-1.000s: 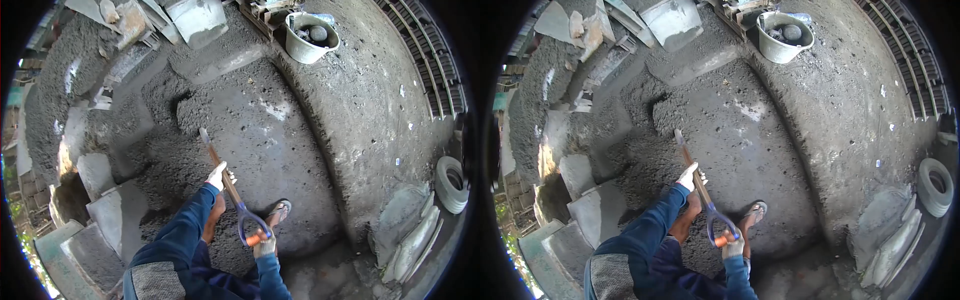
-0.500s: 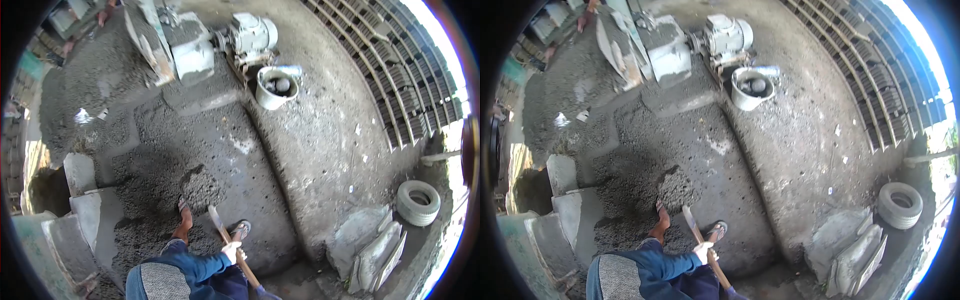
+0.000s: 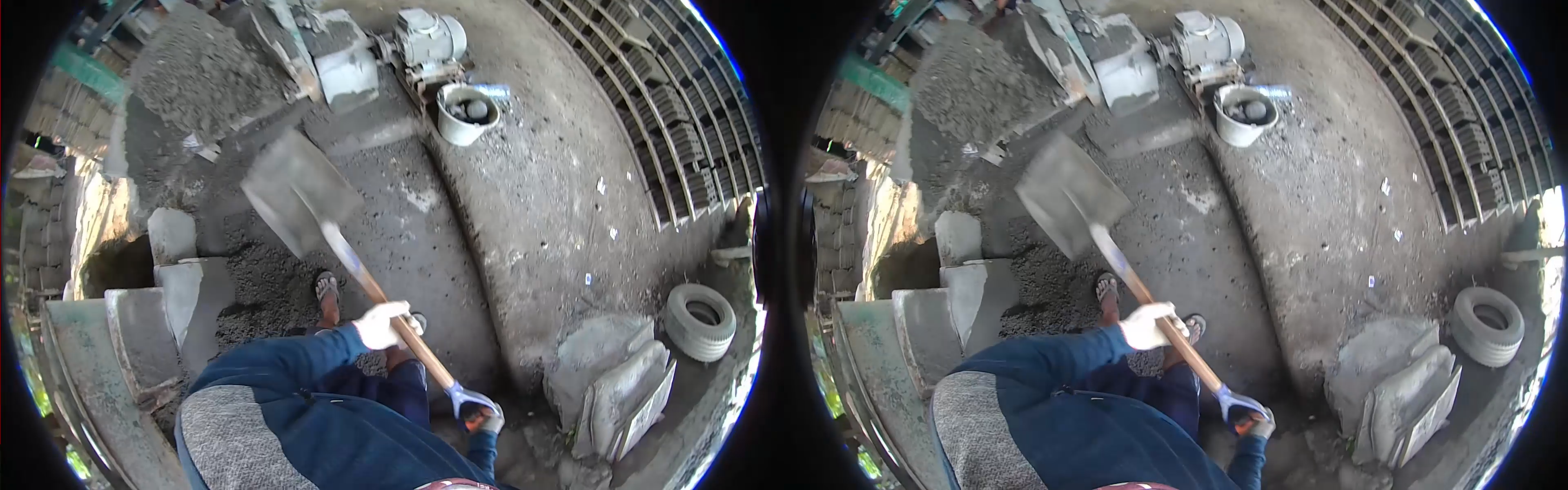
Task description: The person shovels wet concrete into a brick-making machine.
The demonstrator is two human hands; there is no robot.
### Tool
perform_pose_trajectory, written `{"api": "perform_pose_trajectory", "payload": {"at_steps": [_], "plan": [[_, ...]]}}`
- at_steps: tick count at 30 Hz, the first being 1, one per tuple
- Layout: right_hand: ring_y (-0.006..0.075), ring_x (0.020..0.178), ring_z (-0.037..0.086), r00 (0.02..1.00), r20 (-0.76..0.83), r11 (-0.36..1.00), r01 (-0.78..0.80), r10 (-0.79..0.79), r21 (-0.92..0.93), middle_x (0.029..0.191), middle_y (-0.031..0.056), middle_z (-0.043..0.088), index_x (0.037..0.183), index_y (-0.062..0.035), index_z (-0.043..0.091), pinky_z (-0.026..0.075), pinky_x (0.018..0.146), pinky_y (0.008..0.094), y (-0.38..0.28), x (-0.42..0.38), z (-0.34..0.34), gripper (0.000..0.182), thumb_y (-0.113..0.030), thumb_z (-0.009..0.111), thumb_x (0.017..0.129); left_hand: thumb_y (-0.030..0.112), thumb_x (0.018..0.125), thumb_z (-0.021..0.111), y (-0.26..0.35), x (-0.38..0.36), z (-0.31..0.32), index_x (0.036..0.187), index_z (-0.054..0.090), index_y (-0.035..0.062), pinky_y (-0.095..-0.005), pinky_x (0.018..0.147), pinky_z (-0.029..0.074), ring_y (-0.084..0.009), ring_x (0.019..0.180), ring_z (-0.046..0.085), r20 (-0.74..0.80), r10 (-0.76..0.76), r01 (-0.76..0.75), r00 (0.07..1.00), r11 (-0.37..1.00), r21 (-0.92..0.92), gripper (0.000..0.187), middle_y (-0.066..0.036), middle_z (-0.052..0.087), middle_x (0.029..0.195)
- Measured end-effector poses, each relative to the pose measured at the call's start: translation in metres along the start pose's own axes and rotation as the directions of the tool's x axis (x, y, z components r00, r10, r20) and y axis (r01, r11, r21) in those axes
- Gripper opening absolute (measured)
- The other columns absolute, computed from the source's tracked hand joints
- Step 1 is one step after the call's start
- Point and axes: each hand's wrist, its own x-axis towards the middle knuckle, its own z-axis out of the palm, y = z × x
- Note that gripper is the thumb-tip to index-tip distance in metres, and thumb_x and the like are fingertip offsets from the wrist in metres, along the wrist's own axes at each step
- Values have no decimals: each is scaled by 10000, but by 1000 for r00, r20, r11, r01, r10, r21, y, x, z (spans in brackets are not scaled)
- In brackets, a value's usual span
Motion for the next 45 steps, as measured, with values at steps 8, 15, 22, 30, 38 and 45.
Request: {"api": "perform_pose_trajectory", "payload": {"at_steps": [8,15,22,30,38,45], "plan": [[160,692,604,794,-538,757,-159,-284,-634,738,50,623,819,6,616,497,626,316,-9,-124,26,126,37,711,742,237,920,654,-142,179,-182,930,554,109,-558,710,568,-310,629,597,-514,-418,395,750,905,-159,163,-119,569,723],[123,676,582,956,-286,946,-28,-70,-322,780,18,618,860,-64,609,484,599,282,61,-39,244,161,33,729,812,397,945,682,46,192,-234,955,567,103,-567,703,553,-300,603,582,-458,-45,4,888,996,-90,316,-101,571,726],[200,475,572,961,212,981,-189,176,46,605,68,590,869,-12,633,494,466,342,114,3,531,194,-180,730,877,429,1054,500,259,89,-210,1084,560,108,-431,914,534,-256,978,641,-55,120,-113,991,985,131,328,-106,633,1035],[158,524,536,989,17,982,-144,147,-125,729,33,597,1004,-27,610,434,444,352,205,1,745,147,-118,690,923,426,1017,547,309,-62,-328,1243,514,86,-421,798,574,-269,956,670,-307,234,-144,922,947,288,409,-165,642,1111],[238,675,643,947,249,963,-146,202,-224,843,70,647,1003,-81,622,548,539,424,340,186,570,248,-101,788,820,463,951,641,231,-138,-429,1153,522,84,-438,590,601,-280,638,685,-773,176,53,609,964,261,445,-130,690,816],[202,769,637,925,308,974,-200,222,-102,892,83,636,1075,-16,577,553,662,382,287,93,449,257,-116,713,881,620,920,611,254,19,-347,990,644,123,-383,588,592,-239,644,688,-607,281,2,743,906,422,503,-98,699,830]]}}
